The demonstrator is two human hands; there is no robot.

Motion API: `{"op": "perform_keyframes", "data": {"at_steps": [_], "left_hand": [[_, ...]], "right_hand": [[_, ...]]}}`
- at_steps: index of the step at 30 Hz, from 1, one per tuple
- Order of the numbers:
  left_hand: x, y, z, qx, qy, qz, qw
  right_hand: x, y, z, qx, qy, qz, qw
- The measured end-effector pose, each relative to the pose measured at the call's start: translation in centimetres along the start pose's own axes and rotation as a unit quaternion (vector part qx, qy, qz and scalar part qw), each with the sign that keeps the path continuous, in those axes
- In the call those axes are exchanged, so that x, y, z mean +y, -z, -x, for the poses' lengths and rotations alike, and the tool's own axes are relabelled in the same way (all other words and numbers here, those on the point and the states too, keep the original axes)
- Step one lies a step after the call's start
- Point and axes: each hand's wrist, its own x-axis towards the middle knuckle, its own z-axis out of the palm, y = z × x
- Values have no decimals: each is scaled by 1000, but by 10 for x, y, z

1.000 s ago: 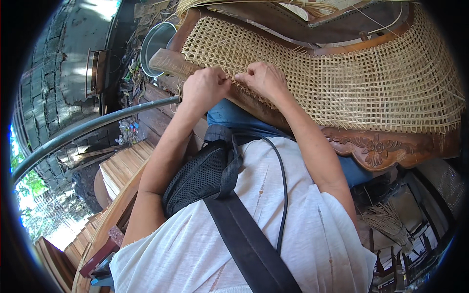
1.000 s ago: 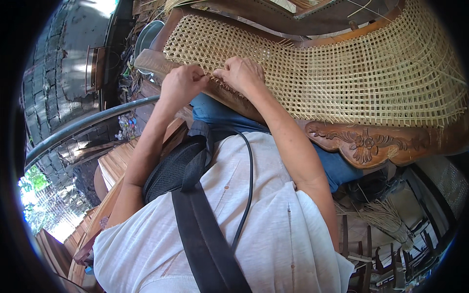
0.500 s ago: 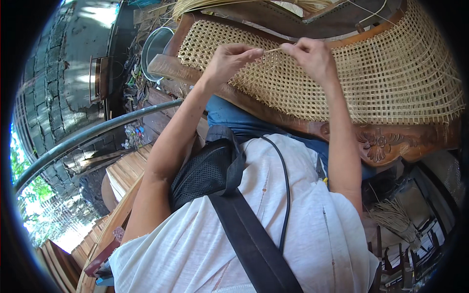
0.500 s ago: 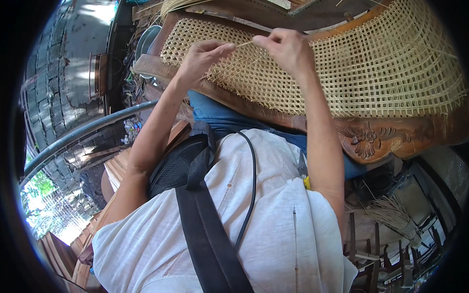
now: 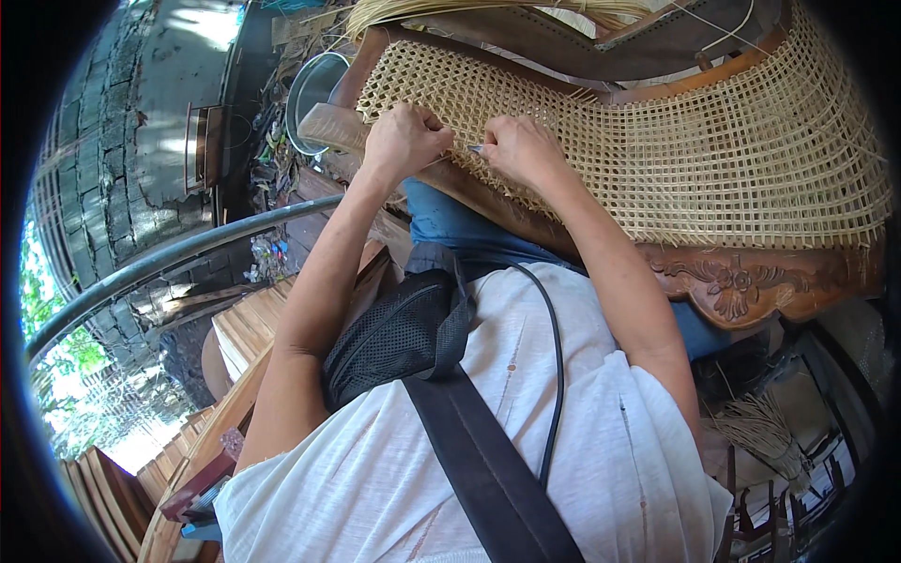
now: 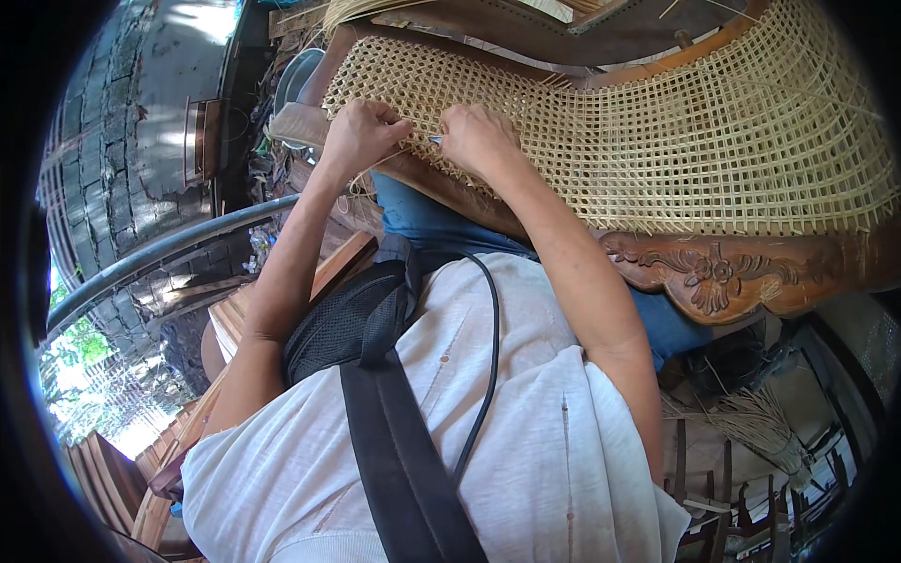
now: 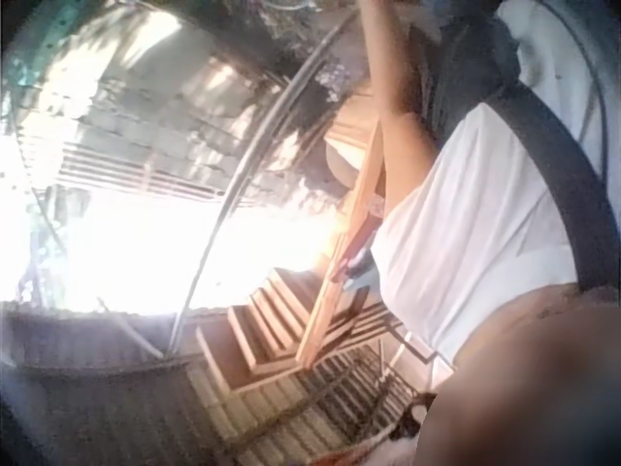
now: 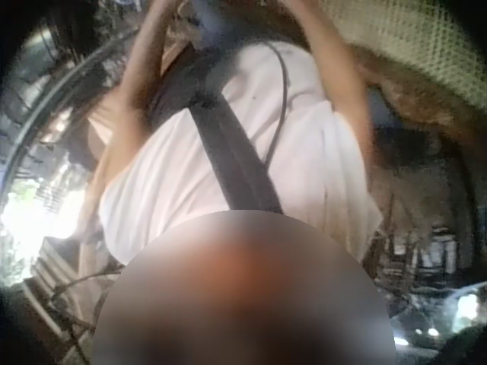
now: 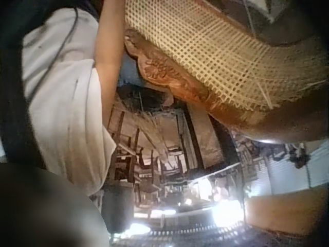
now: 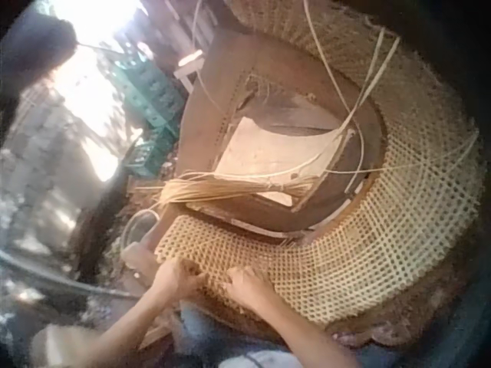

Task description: The person is weaving rattan strips into the seat frame of a wooden chair.

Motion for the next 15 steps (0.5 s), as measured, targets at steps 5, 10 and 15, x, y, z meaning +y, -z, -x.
{"op": "perform_keyframes", "data": {"at_steps": [5,10,15], "left_hand": [[-2,1,-6,-7,28,2,1000],[-3,1,-6,-12,22,-22,999],[-1,-4,-15,-26,-12,-43,999]], "right_hand": [[-6,3,-13,5,21,83,996],[-16,8,-11,-7,15,87,996],[-17,-4,-8,33,7,85,996]]}}
